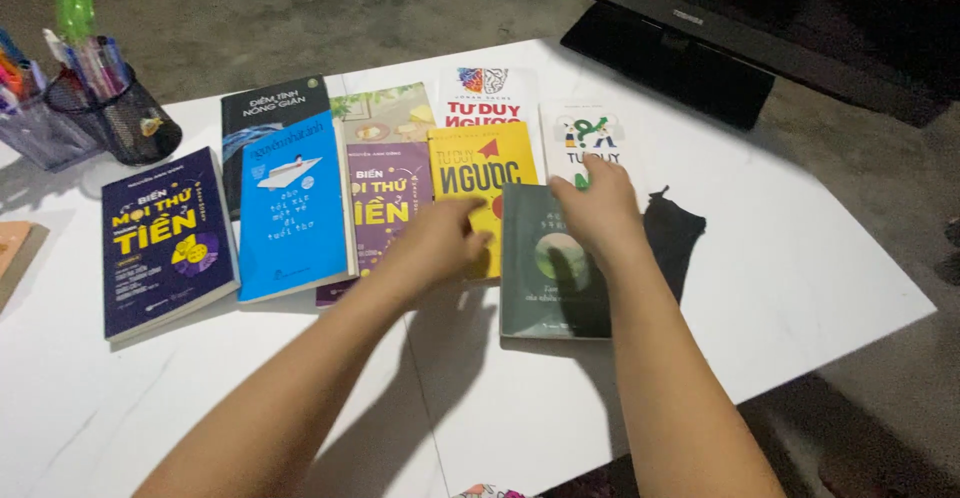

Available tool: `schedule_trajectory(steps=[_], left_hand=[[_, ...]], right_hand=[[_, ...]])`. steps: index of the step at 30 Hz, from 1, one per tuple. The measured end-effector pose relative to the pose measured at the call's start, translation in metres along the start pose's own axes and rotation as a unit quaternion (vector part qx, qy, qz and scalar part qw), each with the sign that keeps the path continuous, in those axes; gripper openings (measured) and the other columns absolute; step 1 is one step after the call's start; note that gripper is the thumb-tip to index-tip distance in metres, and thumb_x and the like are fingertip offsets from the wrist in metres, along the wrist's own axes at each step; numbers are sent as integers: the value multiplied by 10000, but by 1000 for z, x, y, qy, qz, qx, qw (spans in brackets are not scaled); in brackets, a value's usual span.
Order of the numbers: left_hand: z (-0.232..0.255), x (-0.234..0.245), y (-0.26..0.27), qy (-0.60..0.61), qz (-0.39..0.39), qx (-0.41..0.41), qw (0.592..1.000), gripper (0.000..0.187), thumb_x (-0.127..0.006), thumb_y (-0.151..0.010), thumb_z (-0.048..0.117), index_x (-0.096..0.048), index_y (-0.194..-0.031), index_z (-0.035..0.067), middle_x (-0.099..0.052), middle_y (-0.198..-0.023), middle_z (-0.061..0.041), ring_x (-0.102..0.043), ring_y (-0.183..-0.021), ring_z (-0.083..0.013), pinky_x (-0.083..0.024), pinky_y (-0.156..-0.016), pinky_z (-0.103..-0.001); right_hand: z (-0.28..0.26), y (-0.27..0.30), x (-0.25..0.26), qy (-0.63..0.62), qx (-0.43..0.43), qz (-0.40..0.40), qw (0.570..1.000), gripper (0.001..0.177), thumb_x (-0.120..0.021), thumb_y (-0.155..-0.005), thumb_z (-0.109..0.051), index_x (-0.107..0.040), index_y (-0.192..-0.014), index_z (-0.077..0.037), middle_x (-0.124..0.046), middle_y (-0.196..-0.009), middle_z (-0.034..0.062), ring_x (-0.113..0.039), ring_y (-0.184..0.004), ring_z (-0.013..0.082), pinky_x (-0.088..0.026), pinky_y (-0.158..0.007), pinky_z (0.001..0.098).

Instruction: The person picks up scattered books one by one and stacks them into a single pile on a desk.

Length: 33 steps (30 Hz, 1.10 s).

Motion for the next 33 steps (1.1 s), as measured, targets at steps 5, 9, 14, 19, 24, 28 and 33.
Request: schedule_trajectory(steps=[5,9,14,19,24,28,33], left_hand=[[-24,79,3,-137,140,-36,980,585,-768,-834,341,-633,-1370,151,-509,-1458,-203,-445,-1378,-390,-404,-1122,-472],[-60,92,0,-227,92,38,969,749,-781,-787,494,-520,-1455,279,-229,-1605,-194,-151,-1485,-429,-237,-1165,-563],[-95,81,23,-226,56,67,970,774,-729,-794,563,-472,-1483,322,-64,-1680,-129,-44,-1532,-399,-142,-1187,-609],[-108,79,41,-185,91,56,977,697,-714,-815,543,-521,-1452,336,-93,-1690,-118,-46,-1552,-362,-99,-1206,-608],[-105,80,44,-176,112,48,977,681,-714,-808,538,-538,-1437,346,-149,-1670,-122,-61,-1542,-361,-99,-1193,-621],[-105,80,43,-182,121,42,975,664,-721,-813,533,-553,-1426,342,-149,-1678,-119,-67,-1547,-362,-108,-1195,-623],[-107,78,43,-181,127,36,975,670,-729,-806,507,-553,-1430,340,-125,-1676,-121,-64,-1543,-362,-110,-1178,-635]], right_hand=[[-75,-40,-60,-55,93,-43,993,670,-749,-821,-317,-581,-1353,53,-596,-1373,254,-584,-1273,372,-456,-1070,407],[-120,-73,-121,-36,123,-113,985,681,-736,-846,-326,-548,-1393,34,-579,-1394,260,-556,-1308,375,-435,-1083,419],[-135,-95,-185,40,112,-176,977,690,-748,-863,-361,-551,-1374,60,-609,-1340,292,-589,-1273,395,-458,-1072,429],[-143,-100,-215,188,77,-195,960,761,-726,-867,-504,-540,-1401,5,-574,-1399,236,-470,-1360,411,-407,-1098,531],[-152,-106,-230,282,84,-198,935,888,-731,-821,-638,-504,-1429,-31,-495,-1461,201,-276,-1436,407,-265,-1104,614],[-160,-109,-236,319,54,-200,925,1023,-781,-754,-665,-458,-1473,-13,-609,-1370,171,-289,-1446,388,-272,-1104,560],[-173,-110,-228,314,-2,-209,926,974,-869,-706,-584,-542,-1418,-7,-637,-1366,157,-322,-1450,369,-318,-1109,482]])
Point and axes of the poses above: each hand's wrist, its own y-axis away from the middle knuckle, its own x-axis out of the back of the hand, z = x × y, the point moved 8 cm from there along -y, towards the middle knuckle
